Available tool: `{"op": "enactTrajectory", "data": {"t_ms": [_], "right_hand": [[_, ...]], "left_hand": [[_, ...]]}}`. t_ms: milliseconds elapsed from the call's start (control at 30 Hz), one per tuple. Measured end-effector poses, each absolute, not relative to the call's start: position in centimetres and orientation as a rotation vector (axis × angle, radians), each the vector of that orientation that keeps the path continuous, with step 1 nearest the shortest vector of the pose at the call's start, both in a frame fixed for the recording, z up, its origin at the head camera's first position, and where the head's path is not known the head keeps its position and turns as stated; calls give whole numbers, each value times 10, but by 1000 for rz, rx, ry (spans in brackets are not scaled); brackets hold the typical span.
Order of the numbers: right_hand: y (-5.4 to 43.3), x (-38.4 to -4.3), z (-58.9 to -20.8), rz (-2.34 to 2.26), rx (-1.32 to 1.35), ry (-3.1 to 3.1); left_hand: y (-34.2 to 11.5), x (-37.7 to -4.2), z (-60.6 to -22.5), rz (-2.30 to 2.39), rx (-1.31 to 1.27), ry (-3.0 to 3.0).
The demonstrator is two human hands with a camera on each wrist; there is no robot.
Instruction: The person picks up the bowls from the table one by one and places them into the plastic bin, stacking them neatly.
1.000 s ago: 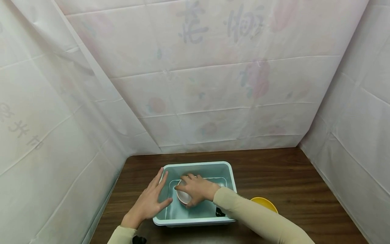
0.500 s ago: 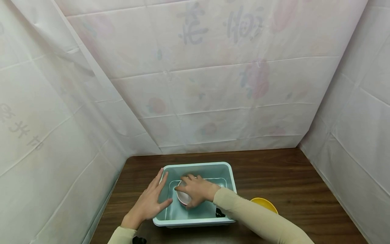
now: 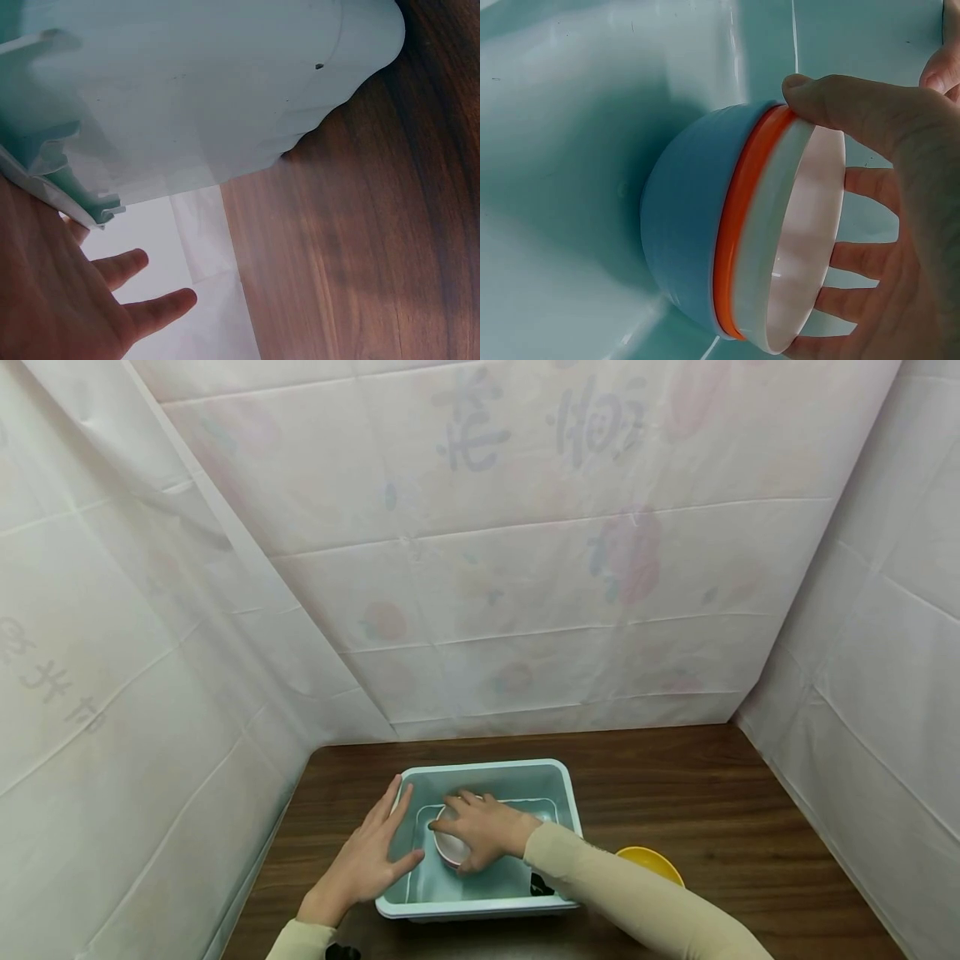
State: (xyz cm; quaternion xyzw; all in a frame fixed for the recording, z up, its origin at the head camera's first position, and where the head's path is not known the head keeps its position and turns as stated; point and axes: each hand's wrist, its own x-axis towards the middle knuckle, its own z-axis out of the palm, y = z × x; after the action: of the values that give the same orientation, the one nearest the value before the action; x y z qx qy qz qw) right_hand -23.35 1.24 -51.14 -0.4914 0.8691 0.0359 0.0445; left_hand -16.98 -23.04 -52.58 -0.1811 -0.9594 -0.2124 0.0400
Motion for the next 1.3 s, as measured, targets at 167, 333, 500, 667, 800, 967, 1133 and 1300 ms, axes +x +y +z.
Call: {"op": "enactTrajectory", "data": {"t_ms": [167,333,500,667,800,967,1133,1300], "right_hand": [[13,-234,-511,117,-1499,2652],[13,-235,-511,140,-1517,2667],[14,-235,-511,140,-1523,2678],[14,-236,-512,116,-1514,2668],[13,-236,-513,96,-1504,2657],[14,-235,-512,86,-1486,2662],[15,-235,-508,74,-1471,2664],[17,-237,-504,22,-1457,2657]], "left_hand": [[-230,-170,-525,-649,-558,-2933],[-229,-170,-524,-648,-563,-2930],[-228,-170,-523,-649,-569,-2927],[-228,-170,-523,-651,-573,-2924],[-228,-168,-523,-655,-564,-2934],[-229,-167,-523,-660,-559,-2936],[-229,-168,-523,-659,-558,-2936],[-229,-167,-524,-661,-560,-2941]]}}
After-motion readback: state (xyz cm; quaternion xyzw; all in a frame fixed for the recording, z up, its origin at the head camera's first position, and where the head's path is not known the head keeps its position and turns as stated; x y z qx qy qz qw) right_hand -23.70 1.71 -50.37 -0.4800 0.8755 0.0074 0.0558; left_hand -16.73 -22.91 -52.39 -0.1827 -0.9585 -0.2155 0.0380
